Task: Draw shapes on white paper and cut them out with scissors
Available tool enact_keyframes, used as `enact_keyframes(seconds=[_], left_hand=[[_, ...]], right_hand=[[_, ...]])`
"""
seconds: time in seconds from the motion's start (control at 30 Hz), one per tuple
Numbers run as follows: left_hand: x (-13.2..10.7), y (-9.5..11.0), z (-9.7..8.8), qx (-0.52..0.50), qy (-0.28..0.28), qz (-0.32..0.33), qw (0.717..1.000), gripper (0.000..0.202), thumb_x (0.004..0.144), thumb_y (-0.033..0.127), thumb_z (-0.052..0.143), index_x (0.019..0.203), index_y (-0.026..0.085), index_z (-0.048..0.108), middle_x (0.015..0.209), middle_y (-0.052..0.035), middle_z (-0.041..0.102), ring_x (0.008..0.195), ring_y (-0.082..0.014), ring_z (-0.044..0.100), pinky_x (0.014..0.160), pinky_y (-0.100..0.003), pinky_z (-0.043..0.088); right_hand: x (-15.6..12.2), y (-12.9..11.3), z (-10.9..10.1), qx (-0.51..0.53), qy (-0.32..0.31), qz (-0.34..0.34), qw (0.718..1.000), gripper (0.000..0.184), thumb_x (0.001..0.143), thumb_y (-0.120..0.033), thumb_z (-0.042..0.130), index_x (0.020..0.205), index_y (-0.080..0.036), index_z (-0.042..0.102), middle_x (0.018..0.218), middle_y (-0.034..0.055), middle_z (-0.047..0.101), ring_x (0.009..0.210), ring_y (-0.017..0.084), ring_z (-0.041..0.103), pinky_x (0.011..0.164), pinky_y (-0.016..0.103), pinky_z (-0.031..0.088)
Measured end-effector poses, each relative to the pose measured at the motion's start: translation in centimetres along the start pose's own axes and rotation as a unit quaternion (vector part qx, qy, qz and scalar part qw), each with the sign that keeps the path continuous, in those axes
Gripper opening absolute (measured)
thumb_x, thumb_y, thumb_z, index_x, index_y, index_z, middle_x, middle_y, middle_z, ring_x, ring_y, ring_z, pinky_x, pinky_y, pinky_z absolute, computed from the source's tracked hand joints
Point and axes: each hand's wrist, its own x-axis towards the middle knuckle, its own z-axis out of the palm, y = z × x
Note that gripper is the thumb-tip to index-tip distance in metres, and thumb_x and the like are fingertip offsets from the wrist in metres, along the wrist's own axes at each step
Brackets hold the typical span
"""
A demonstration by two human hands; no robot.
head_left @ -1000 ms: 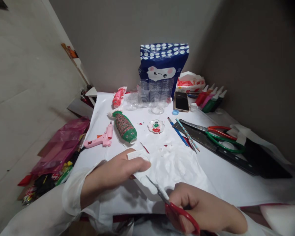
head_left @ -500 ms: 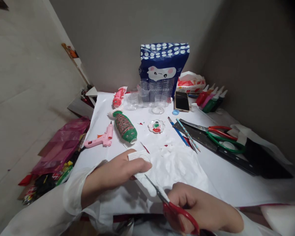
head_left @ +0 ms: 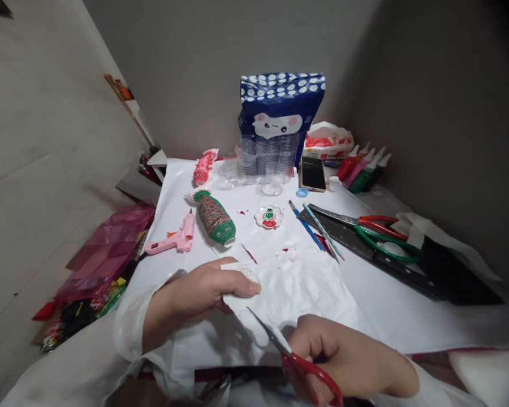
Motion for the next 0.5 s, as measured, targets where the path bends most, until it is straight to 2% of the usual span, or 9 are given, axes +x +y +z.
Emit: enact_keyframes(seconds=[0.1, 0.17, 0.27, 0.33, 0.4, 0.5], left_hand=[[0.3, -0.3, -0.3, -0.034, -0.029, 0.006, 0.999, 0.024, 0.055, 0.030, 0.073, 0.057, 0.020, 0.051, 0.057, 0.0033, 0.049, 0.053, -0.0128, 0.041, 0.050, -0.027, 0.029], [0.6, -0.4, -0.7, -0.054, -0.068, 0.034, 0.996, 0.027, 0.058, 0.036, 0.074, 0.057, 0.020, 0.052, 0.055, 0.0027, 0.047, 0.052, -0.0122, 0.038, 0.049, -0.027, 0.026], [0.9, -0.5, -1.3, -0.034, -0.100, 0.105, 0.989, 0.037, 0.068, 0.052, 0.069, 0.058, 0.018, 0.057, 0.048, 0.0047, 0.037, 0.046, -0.0095, 0.026, 0.046, -0.027, 0.018], [1.0, -0.5, -1.6, 0.005, -0.101, 0.161, 0.982, 0.040, 0.075, 0.056, 0.066, 0.063, 0.017, 0.061, 0.047, 0.0065, 0.032, 0.044, -0.0086, 0.021, 0.045, -0.027, 0.014], [0.9, -0.5, -1.6, 0.038, -0.101, 0.203, 0.973, 0.039, 0.079, 0.054, 0.065, 0.071, 0.016, 0.065, 0.049, 0.0075, 0.032, 0.045, -0.0082, 0.020, 0.045, -0.026, 0.015], [0.5, -0.3, -1.2, 0.083, -0.077, 0.216, 0.970, 0.036, 0.083, 0.052, 0.064, 0.082, 0.016, 0.069, 0.055, 0.0074, 0.036, 0.050, -0.0081, 0.024, 0.047, -0.024, 0.018]], right_hand=[[-0.1, 0.0, 0.0, -0.002, 0.003, 0.000, 1.000, 0.037, 0.077, -0.036, 0.075, 0.055, -0.015, 0.054, 0.045, -0.0082, 0.044, 0.040, 0.003, 0.032, 0.042, 0.017, 0.027], [-0.2, -0.1, 0.1, -0.001, 0.016, -0.013, 1.000, 0.042, 0.077, -0.042, 0.075, 0.054, -0.016, 0.051, 0.045, -0.0081, 0.042, 0.040, 0.004, 0.029, 0.042, 0.018, 0.025], [-0.6, -0.3, 0.4, -0.015, 0.097, -0.075, 0.992, 0.049, 0.077, -0.052, 0.072, 0.054, -0.018, 0.045, 0.049, -0.0075, 0.038, 0.045, 0.006, 0.028, 0.044, 0.020, 0.025], [-0.7, -0.3, 0.7, -0.063, 0.195, -0.141, 0.969, 0.047, 0.082, -0.052, 0.066, 0.057, -0.019, 0.044, 0.052, -0.0069, 0.036, 0.049, 0.008, 0.029, 0.047, 0.022, 0.026], [-0.6, 0.0, 1.1, -0.146, 0.285, -0.185, 0.929, 0.040, 0.088, -0.044, 0.059, 0.060, -0.020, 0.045, 0.054, -0.0064, 0.037, 0.051, 0.010, 0.032, 0.049, 0.023, 0.028], [0.1, 0.6, 1.6, -0.266, 0.348, -0.169, 0.883, 0.029, 0.092, -0.028, 0.050, 0.065, -0.020, 0.044, 0.056, -0.0055, 0.042, 0.052, 0.010, 0.037, 0.052, 0.024, 0.030]])
